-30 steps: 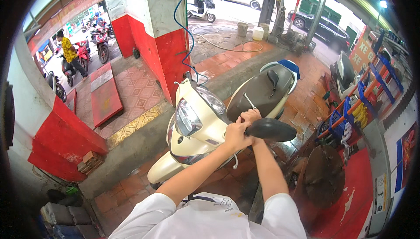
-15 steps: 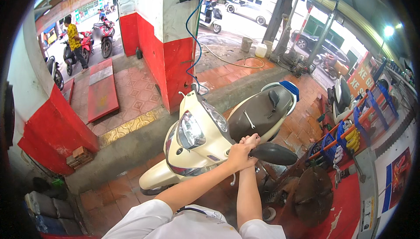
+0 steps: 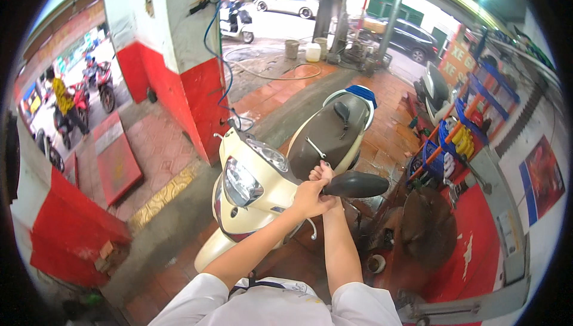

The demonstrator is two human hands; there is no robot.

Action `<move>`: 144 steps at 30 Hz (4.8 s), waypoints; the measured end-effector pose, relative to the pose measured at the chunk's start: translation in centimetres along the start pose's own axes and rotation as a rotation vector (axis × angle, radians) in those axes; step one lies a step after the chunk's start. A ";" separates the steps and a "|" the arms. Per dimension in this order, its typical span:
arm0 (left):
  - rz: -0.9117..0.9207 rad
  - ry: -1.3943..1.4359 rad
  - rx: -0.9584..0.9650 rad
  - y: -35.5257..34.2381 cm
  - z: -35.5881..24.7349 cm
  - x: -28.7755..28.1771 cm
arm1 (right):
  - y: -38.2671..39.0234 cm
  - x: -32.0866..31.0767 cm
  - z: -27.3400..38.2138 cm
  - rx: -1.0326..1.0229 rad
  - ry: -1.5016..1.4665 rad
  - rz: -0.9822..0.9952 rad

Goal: The person removes and replaces components on the front handlebars of a scooter using a wrench.

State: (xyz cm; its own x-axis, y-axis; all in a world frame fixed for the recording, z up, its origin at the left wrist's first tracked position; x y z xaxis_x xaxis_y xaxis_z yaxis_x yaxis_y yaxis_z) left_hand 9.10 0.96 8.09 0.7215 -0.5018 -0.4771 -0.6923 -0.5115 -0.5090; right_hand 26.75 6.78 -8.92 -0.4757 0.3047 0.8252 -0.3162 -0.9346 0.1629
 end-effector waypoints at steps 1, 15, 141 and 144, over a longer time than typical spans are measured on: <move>0.126 0.060 -0.001 0.0 0.0 0.1 | 0.3 -2.0 0.5 -0.075 -0.073 -0.021; 0.532 0.477 -0.048 0.5 6.4 -2.7 | 18.0 7.8 -0.2 -0.499 -0.062 0.073; 0.342 -0.373 -0.564 -15.3 15.7 2.7 | -10.1 -14.4 18.8 -0.197 0.867 -0.235; 0.398 -0.470 -0.557 -13.7 17.3 3.1 | -15.2 -15.3 20.1 -0.374 1.198 -0.295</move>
State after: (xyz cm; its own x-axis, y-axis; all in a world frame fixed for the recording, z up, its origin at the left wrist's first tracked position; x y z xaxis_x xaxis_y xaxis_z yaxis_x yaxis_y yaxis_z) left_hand 21.01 18.48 1.13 0.2652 -0.4374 -0.8593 -0.7123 -0.6896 0.1312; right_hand 55.39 12.66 -13.15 -0.7233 0.6456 -0.2453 -0.6518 -0.7555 -0.0664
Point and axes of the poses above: each hand's wrist, its own y-axis away from the middle knuckle, its own x-axis out of the palm, z = x × y, the point moved 6 cm from there along -y, towards the middle knuckle, and after that the axes turned 6 degrees about z, right-handed, at the moved point
